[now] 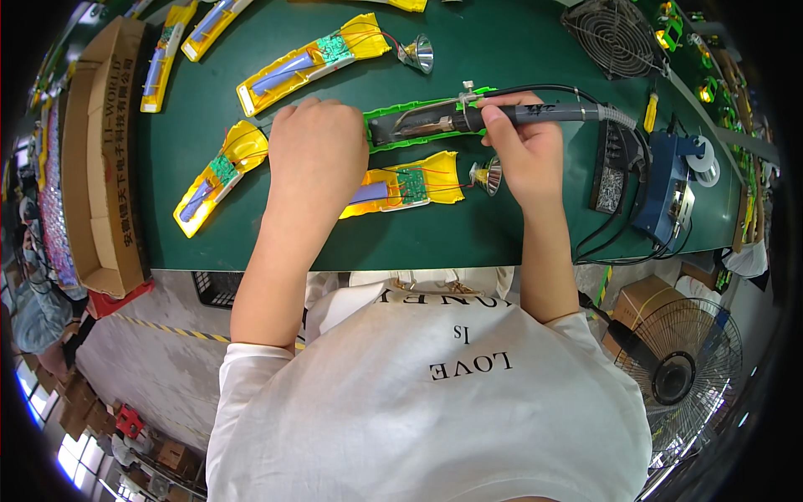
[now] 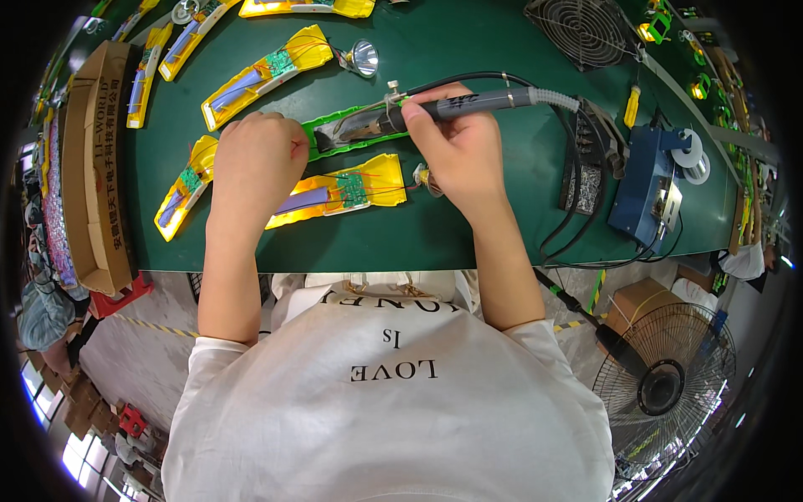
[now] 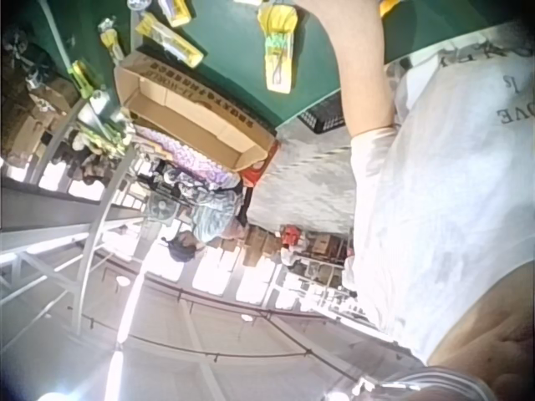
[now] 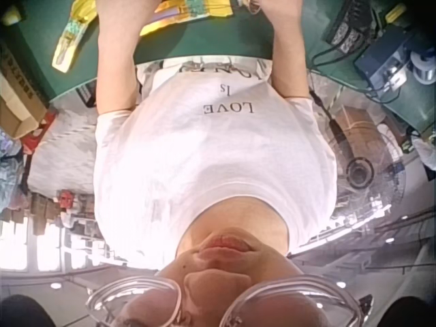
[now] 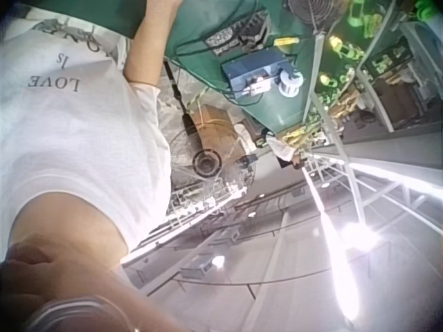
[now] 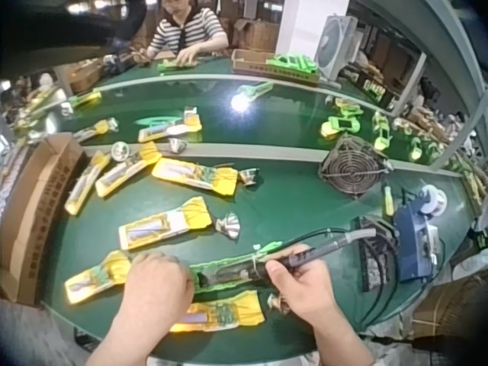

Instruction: The person solders wires inside flashlight casings using a soldering iron and places the assembled flashlights onto a conveyor belt by hand.

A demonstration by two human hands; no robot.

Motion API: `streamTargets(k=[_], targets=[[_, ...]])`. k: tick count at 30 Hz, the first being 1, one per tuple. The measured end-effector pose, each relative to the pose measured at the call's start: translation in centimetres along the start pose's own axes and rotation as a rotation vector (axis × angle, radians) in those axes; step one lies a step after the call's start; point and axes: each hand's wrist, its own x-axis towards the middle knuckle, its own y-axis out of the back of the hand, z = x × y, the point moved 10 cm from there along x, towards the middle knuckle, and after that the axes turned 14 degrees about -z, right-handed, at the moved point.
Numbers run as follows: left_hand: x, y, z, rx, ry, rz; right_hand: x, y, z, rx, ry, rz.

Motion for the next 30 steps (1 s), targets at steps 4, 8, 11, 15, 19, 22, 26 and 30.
streamTargets(k=[4,8,11,15,19,22,26,30], targets=[[0.0,0.1,0.0,0.008,0.001,0.007,0.1,0.3,-0.3,0.018,0.006,0.001],[0.0,0.0,0.1,0.003,-0.005,0.009,0.2,-0.8,0.0,-0.028,-0.001,-0.027],[0.0,-0.1,-0.1,0.014,0.015,-0.012,0.3,-1.2,0.2,-0.067,-0.015,-0.067],[0.0,-0.1,-0.1,0.008,0.006,-0.004,0.4,-1.3,0.3,-0.062,-0.029,-0.071],[0.0,-0.2,-0.1,0.012,0.005,-0.004,0.4,-1.0,0.2,-0.076,-0.017,-0.052],[0.0,-0.1,0.0,0.006,-0.005,-0.002,0.4,-1.1,-0.1,-0.066,-0.001,-0.040],[0.0,-0.1,-0.1,0.010,0.001,-0.006,0.4,-1.2,0.2,-0.108,-0.048,-0.059],[0.0,-0.1,-0.1,0.004,0.002,-0.010,0.4,-1.0,-0.1,-0.095,-0.035,-0.041]])
